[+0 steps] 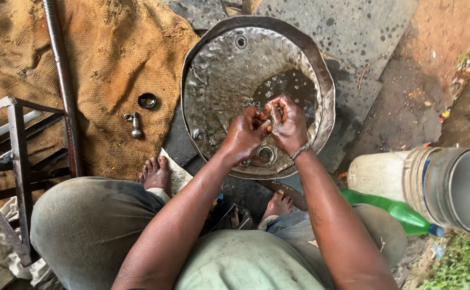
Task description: The person cleans oily metal mechanical parts by hand in a basin of liquid and using a brush.
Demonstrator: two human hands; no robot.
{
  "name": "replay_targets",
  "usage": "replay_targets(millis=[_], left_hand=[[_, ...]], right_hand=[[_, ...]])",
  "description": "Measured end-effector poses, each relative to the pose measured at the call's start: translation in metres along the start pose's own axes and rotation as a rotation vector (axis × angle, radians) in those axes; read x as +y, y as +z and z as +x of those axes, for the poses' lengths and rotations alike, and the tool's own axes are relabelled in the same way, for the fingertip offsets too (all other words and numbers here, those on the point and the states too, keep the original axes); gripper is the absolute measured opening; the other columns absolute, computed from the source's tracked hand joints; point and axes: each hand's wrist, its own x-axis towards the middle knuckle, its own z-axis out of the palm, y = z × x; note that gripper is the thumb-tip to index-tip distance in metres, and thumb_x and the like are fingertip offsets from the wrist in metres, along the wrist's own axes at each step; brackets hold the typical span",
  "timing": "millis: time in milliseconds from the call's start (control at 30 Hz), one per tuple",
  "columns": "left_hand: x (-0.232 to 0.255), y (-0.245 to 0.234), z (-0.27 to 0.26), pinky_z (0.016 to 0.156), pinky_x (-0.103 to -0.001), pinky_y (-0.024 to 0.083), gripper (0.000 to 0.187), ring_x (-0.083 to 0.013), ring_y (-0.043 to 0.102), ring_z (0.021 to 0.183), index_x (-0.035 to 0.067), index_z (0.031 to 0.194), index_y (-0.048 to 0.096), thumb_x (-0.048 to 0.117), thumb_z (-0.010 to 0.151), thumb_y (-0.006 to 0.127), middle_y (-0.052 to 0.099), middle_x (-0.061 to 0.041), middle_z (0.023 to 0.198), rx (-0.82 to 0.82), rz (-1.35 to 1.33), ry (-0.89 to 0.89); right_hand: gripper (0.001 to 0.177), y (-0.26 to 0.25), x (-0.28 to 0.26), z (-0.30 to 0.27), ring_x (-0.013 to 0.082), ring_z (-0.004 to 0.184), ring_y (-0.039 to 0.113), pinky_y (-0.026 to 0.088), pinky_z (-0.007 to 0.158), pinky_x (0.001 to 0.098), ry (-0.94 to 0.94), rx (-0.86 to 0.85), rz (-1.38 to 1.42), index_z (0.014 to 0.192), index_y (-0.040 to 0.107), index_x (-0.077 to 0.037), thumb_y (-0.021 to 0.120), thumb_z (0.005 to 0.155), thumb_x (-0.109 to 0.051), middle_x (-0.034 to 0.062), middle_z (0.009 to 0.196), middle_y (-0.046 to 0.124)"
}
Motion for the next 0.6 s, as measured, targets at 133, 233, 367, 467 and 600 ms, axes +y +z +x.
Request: replay_targets(millis=[133,233,367,467,600], left_hand=[[0.001,-0.012,0.000,0.068,-0.032,0.057,0.022,-0.0168,0.066,0.083,0.008,0.120,0.061,0.013,0.099,0.062,0.072,-0.010,0.098,-0.027,-0.435,-0.337],[-0.004,-0.027,0.005,0.066,-0.031,0.056,0.029,-0.0153,0.065,0.081,0.014,0.125,0.060,0.015,0.096,0.059,0.073,-0.006,0.103,0.111,-0.515,-0.346],[-0.018,-0.047,0.015,0.066,-0.033,0.055,0.028,-0.0152,0.063,0.083,0.012,0.128,0.059,0.014,0.101,0.061,0.069,-0.006,0.112,0.227,-0.569,-0.246],[-0.031,-0.056,0.016,0.068,-0.035,0.053,0.028,-0.0170,0.064,0.085,0.011,0.128,0.057,0.010,0.101,0.064,0.063,-0.006,0.113,0.262,-0.540,-0.252],[-0.036,-0.065,0.016,0.078,-0.038,0.057,0.031,-0.0170,0.067,0.089,0.007,0.129,0.058,0.009,0.099,0.063,0.067,-0.009,0.109,0.271,-0.425,-0.326]], right_hand=[[0.009,0.010,0.049,0.002,0.0147,0.092,0.070,0.059,0.078,0.0296,0.003,0.194,0.084,0.108,0.066,-0.009,0.058,0.108,-0.011,0.0083,0.102,0.073],[0.011,0.017,0.103,-0.009,0.0191,0.083,0.072,0.058,0.072,0.0330,0.233,0.202,-0.142,0.106,0.068,-0.012,0.060,0.102,-0.019,0.0087,0.096,0.075],[0.024,0.032,0.162,-0.042,0.0291,0.079,0.073,0.059,0.075,0.0415,0.603,-0.226,-0.465,0.110,0.064,-0.010,0.059,0.102,-0.033,0.0178,0.091,0.074],[0.032,0.058,0.190,-0.067,0.0344,0.094,0.070,0.058,0.085,0.0458,0.282,-0.635,-0.719,0.094,0.075,-0.010,0.056,0.101,-0.034,0.0178,0.106,0.074],[0.032,0.079,0.226,-0.076,0.0356,0.099,0.071,0.057,0.089,0.0456,0.523,-0.687,-0.676,0.099,0.074,-0.010,0.051,0.103,-0.032,0.0223,0.112,0.071]])
